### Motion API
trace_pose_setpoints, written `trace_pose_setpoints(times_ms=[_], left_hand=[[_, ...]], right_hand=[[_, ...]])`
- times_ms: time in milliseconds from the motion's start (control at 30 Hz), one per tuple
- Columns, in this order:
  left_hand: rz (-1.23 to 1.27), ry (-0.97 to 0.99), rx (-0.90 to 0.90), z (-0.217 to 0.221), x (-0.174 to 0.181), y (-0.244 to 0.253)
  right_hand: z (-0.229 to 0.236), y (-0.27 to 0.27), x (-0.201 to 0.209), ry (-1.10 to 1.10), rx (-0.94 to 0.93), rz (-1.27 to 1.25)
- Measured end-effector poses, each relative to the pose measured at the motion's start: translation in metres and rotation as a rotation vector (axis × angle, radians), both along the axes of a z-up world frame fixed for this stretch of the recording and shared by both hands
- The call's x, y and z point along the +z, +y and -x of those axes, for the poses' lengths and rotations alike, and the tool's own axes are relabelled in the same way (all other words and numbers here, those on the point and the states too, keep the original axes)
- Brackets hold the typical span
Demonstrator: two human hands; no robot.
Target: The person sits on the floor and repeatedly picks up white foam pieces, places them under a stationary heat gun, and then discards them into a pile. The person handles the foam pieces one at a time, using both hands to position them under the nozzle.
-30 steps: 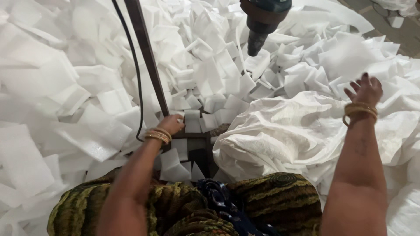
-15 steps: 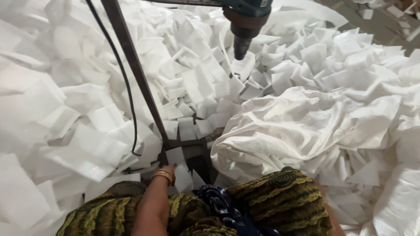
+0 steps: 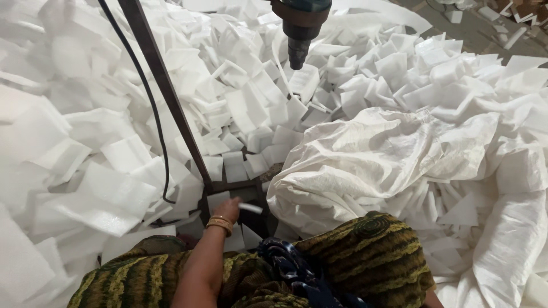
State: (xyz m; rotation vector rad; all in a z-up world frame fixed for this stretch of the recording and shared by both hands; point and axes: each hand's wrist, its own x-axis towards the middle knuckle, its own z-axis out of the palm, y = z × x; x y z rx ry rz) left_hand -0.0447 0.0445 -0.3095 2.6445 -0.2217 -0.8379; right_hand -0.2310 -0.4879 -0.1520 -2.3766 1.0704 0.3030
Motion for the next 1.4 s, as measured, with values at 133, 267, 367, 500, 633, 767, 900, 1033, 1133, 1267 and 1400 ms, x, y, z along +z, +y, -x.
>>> trace_pose_setpoints(times_ms=[133,267,367,500,633,767,900,1033,1133,1267,1400], left_hand=[[0.406,-0.312,0.188,-0.026,0.013,-0.012],[0.604,-0.533,0.252,-0.041,0.048,-0.035],[0.738,-0.661,0.266,-0.041,0.095,-0.041],[0.734,-0.726,0.296,-0.037,0.168,-0.034],[0.752,-1.01,0.215,-0.024,0.226,-0.023],[0.795,-1.055,0.133,-0.015,0.265,-0.018],[0.897,-1.12,0.081,-0.006,0.284,-0.023],[1.082,-1.078,0.115,-0.004,0.29,-0.032],[1.213,-0.955,0.142,-0.01,0.291,-0.028],[1.256,-0.751,0.181,-0.014,0.287,-0.02],[1.399,-0.554,0.184,-0.017,0.278,-0.02]], right_hand=[[-0.004,-0.001,0.007,0.014,0.018,0.02],[0.004,-0.001,0.007,0.032,0.017,0.036],[0.007,0.001,0.006,0.046,0.023,0.04],[-0.005,0.004,0.007,0.064,0.062,0.06],[-0.016,0.006,0.009,0.099,0.122,0.096],[-0.04,0.006,0.043,0.194,0.265,0.233],[-0.105,0.013,0.137,-0.244,0.523,0.27],[-0.158,0.088,0.202,-0.476,0.619,-0.159],[-0.183,0.159,0.207,-0.643,0.971,-0.46],[-0.179,0.205,0.168,-0.789,0.858,-0.577],[-0.17,0.231,0.11,-1.024,0.378,-0.824]])
